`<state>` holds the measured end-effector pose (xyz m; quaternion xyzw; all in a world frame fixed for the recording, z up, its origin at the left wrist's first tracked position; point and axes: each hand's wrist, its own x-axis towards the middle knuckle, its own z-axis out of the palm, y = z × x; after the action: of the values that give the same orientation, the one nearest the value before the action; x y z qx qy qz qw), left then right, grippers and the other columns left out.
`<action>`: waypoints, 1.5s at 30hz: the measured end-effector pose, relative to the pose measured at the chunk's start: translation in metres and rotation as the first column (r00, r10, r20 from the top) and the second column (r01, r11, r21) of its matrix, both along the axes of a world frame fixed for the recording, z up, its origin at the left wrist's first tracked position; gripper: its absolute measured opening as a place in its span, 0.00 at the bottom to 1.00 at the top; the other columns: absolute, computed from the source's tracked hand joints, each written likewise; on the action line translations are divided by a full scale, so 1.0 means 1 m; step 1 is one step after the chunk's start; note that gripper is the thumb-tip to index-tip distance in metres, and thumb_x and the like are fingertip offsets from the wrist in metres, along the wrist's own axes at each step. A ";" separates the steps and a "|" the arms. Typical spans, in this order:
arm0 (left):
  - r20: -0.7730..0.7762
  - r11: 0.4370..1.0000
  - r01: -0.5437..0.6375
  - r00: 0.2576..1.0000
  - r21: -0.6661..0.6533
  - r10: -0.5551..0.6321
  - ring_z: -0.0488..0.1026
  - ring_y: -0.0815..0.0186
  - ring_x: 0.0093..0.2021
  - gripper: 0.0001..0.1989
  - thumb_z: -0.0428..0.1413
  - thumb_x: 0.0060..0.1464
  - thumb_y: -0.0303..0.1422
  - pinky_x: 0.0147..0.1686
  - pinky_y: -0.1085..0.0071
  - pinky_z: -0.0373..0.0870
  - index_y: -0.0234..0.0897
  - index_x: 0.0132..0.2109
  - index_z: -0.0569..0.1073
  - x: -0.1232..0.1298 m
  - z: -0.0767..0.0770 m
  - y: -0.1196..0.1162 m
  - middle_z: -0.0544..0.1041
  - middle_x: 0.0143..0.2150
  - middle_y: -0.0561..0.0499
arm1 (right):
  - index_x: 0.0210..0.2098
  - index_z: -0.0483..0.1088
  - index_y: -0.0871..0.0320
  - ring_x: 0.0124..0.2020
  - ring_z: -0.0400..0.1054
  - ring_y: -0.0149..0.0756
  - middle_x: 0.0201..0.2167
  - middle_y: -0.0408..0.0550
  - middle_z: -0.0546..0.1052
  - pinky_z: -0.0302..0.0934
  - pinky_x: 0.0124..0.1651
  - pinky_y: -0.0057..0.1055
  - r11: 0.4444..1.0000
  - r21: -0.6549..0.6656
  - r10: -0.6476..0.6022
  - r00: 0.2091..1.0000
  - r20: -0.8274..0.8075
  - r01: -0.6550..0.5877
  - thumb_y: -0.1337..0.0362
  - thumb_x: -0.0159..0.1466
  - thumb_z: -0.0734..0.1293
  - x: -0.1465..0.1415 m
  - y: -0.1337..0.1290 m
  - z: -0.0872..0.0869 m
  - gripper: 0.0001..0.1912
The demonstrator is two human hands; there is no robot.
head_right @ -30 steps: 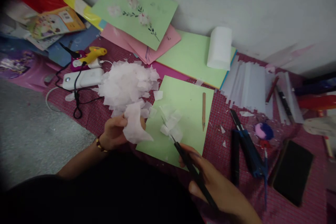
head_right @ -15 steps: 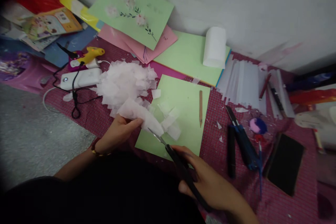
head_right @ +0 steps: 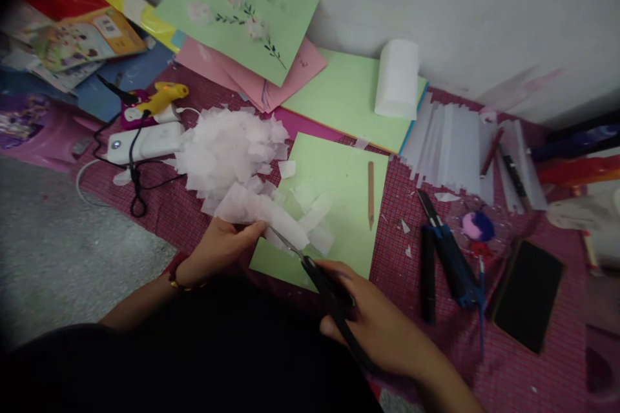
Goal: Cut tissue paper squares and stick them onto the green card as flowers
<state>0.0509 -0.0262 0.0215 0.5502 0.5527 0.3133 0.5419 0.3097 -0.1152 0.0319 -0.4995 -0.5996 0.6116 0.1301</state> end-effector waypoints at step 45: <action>0.428 0.903 0.268 0.897 -0.337 -0.107 0.76 0.68 0.27 0.10 0.59 0.52 0.36 0.30 0.74 0.74 0.32 0.33 0.77 -0.005 -0.030 -0.004 0.79 0.27 0.48 | 0.54 0.72 0.54 0.53 0.72 0.51 0.53 0.57 0.77 0.64 0.57 0.51 0.996 0.070 -0.065 0.991 0.119 0.057 0.59 0.60 0.70 -0.005 0.000 -0.018 0.22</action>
<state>0.0463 -0.0304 -0.0086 0.4080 0.4244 0.2488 0.7691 0.3052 -0.1153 0.0142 -0.5493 -0.6106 0.5557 0.1287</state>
